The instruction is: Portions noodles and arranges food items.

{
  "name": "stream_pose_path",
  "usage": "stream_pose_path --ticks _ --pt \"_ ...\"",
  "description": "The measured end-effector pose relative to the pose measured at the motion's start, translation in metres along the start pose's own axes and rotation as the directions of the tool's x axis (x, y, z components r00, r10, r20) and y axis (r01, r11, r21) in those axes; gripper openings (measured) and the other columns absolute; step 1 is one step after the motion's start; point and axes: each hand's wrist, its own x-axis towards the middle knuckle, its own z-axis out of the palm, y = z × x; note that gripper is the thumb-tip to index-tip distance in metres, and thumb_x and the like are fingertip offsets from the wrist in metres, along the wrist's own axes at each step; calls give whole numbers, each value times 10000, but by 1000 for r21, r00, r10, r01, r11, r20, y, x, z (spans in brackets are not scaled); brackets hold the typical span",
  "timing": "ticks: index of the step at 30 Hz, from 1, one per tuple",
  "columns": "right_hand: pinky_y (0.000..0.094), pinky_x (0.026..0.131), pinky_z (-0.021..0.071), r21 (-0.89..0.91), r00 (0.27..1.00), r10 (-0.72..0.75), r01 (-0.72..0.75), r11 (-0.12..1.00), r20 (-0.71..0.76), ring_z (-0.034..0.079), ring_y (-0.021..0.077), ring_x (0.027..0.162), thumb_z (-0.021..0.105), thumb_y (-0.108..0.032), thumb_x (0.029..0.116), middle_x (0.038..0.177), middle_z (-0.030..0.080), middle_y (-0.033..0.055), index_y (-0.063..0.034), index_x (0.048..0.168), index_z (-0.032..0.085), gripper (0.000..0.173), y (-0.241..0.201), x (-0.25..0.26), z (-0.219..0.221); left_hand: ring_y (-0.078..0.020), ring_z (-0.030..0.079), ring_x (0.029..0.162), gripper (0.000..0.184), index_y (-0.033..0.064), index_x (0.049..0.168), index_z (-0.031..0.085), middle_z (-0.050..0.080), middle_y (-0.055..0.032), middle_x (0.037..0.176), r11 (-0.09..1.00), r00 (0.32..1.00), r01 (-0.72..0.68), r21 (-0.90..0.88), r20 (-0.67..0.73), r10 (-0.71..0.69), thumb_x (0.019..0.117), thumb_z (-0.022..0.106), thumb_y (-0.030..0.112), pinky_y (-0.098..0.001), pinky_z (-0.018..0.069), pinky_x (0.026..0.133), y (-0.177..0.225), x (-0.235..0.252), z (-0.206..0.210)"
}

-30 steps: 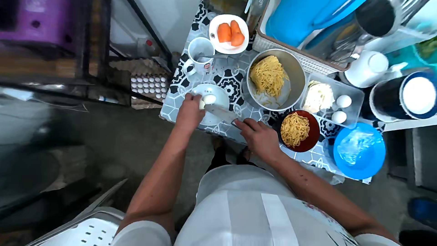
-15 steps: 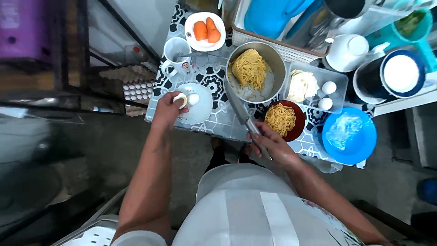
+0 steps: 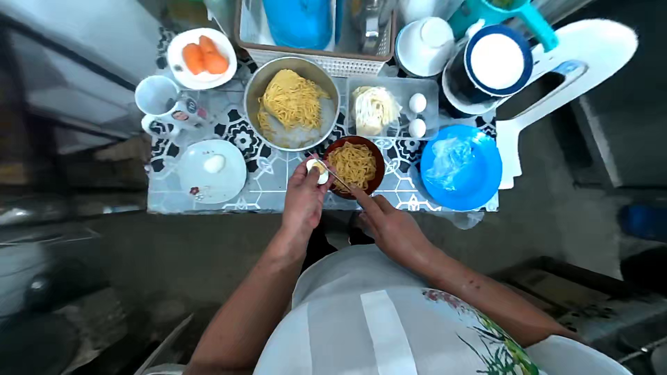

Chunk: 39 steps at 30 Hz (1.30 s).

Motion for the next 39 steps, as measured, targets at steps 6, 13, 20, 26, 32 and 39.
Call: stream_pose_path --ticks 6,13,20,26,32,39 --pt "482 639 586 -31 1000 -1 1 1000 1 702 361 758 486 -182 1077 1131 656 226 -210 1590 401 520 22 -10 -2 -136 674 1010 345 16 1439 415 637 -95 1212 993 995 -54 103 -74 62 1111 389 118 -316 561 908 -23 2 34" --pt "484 665 570 -110 990 88 -76 991 114 691 397 792 502 -100 1040 1184 619 271 -250 1640 286 655 28 -10 -4 -142 665 999 297 0 1371 483 642 -102 1166 980 986 -109 165 -106 128 1108 396 107 -324 559 897 -35 2 54" --pt "494 744 569 -108 944 177 -152 982 278 693 392 853 473 -116 1055 1236 594 267 -268 1665 169 699 35 -3 -8 -176 669 1034 311 -33 1361 502 647 -140 1185 978 991 -61 199 -103 83 1107 388 105 -360 555 937 -44 7 57" --pt "538 795 560 -90 934 224 -206 974 278 688 412 925 424 -187 1099 1286 591 255 -304 1655 215 606 40 -3 -23 -190 624 1121 338 -21 1401 484 575 -147 1317 978 997 -28 205 -67 42 1100 401 107 -388 537 981 -45 10 52" --pt "518 817 566 42 944 154 -173 984 292 695 377 925 395 -241 1117 1265 615 230 -223 1651 243 555 36 -6 -24 -164 644 1035 346 -48 1419 420 598 -152 1226 990 990 -71 118 -114 85 1099 357 69 -328 544 935 -49 20 58" --pt "513 770 566 -157 934 220 -181 971 281 696 397 868 400 -142 1093 1256 596 259 -292 1664 167 634 38 0 -15 -174 643 1063 336 -39 1401 471 597 -152 1266 997 991 -57 59 -120 63 1092 393 67 -345 552 928 -48 18 65"
